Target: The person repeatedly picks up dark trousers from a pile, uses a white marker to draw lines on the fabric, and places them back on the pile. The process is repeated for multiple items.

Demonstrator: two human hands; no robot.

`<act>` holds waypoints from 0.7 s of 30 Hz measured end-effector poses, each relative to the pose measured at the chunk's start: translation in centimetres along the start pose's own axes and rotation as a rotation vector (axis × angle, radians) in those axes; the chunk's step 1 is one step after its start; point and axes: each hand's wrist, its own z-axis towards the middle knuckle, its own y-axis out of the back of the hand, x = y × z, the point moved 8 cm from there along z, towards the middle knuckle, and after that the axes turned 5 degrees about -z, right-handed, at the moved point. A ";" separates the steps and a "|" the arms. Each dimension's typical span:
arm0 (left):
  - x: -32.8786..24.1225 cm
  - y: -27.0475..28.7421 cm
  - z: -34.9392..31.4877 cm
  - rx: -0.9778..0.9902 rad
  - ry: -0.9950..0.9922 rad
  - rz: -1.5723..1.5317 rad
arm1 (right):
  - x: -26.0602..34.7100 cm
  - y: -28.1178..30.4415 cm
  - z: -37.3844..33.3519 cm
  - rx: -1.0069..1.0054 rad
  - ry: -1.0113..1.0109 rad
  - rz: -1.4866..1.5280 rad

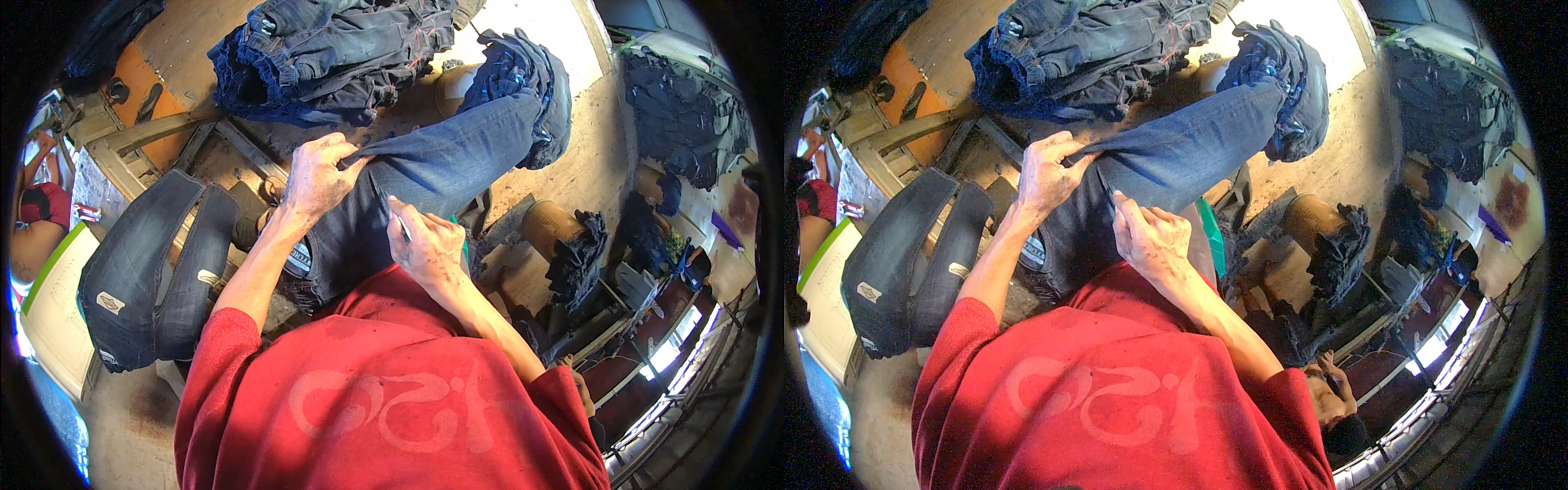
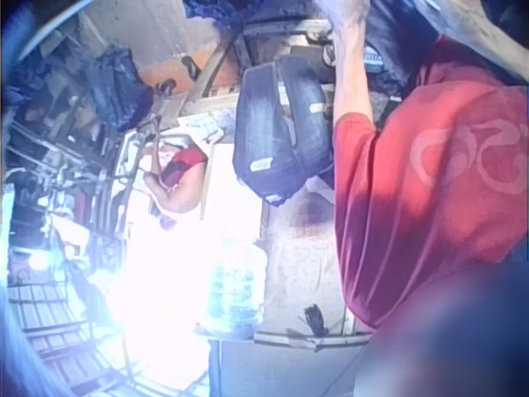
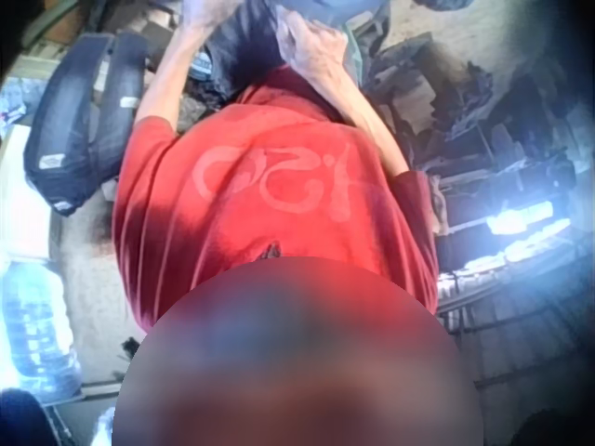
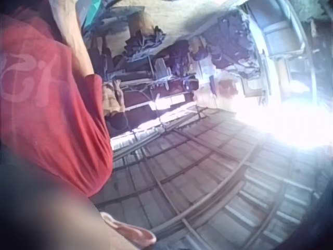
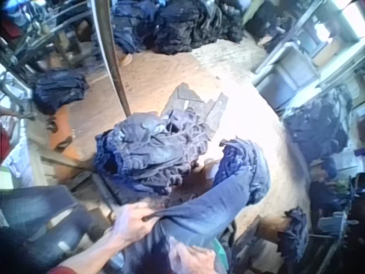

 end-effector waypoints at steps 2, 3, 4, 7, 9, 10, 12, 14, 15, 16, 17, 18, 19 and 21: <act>0.2 -0.1 0.0 0.004 0.029 0.000 | 0.4 0.1 0.0 -0.006 0.034 -0.039; 0.3 -0.2 0.0 0.007 0.043 -0.001 | 0.4 -0.3 0.1 0.043 0.027 -0.067; 0.3 -0.2 0.0 0.006 0.037 -0.002 | 0.5 0.0 0.1 0.011 0.026 -0.064; 0.1 -0.1 0.0 -0.006 0.015 -0.010 | 0.7 0.2 0.1 -0.002 -0.005 -0.036; 0.2 0.0 -0.1 -0.003 0.014 -0.023 | 0.8 0.1 0.4 -0.035 -0.032 0.030; 0.4 -0.1 -0.1 0.003 0.032 -0.022 | 1.1 -0.2 0.7 -0.040 -0.010 0.028; 0.7 -0.2 -0.1 0.024 0.074 -0.018 | 1.6 -0.9 1.4 -0.050 0.032 0.023; 0.4 -0.1 -0.2 0.009 0.032 0.005 | 1.7 -1.4 1.7 -0.049 0.037 -0.022; 0.3 0.0 -0.2 -0.006 0.010 0.017 | 1.7 -1.5 1.6 -0.034 0.042 -0.043; 0.3 -0.1 -0.2 -0.001 0.016 0.008 | 1.7 -1.8 1.4 0.008 0.043 -0.065; 0.4 -0.1 -0.2 -0.008 0.022 0.002 | 1.8 -1.4 1.1 0.001 0.055 -0.069; 0.4 -0.1 -0.2 -0.015 0.017 -0.006 | 1.9 -1.0 0.5 0.013 0.063 -0.072; 0.5 -0.1 -0.2 -0.011 0.023 -0.004 | 1.8 -0.8 -0.1 0.060 0.051 -0.084; 0.6 -0.2 -0.2 -0.003 0.023 -0.008 | 1.9 0.0 -0.8 0.035 0.055 -0.060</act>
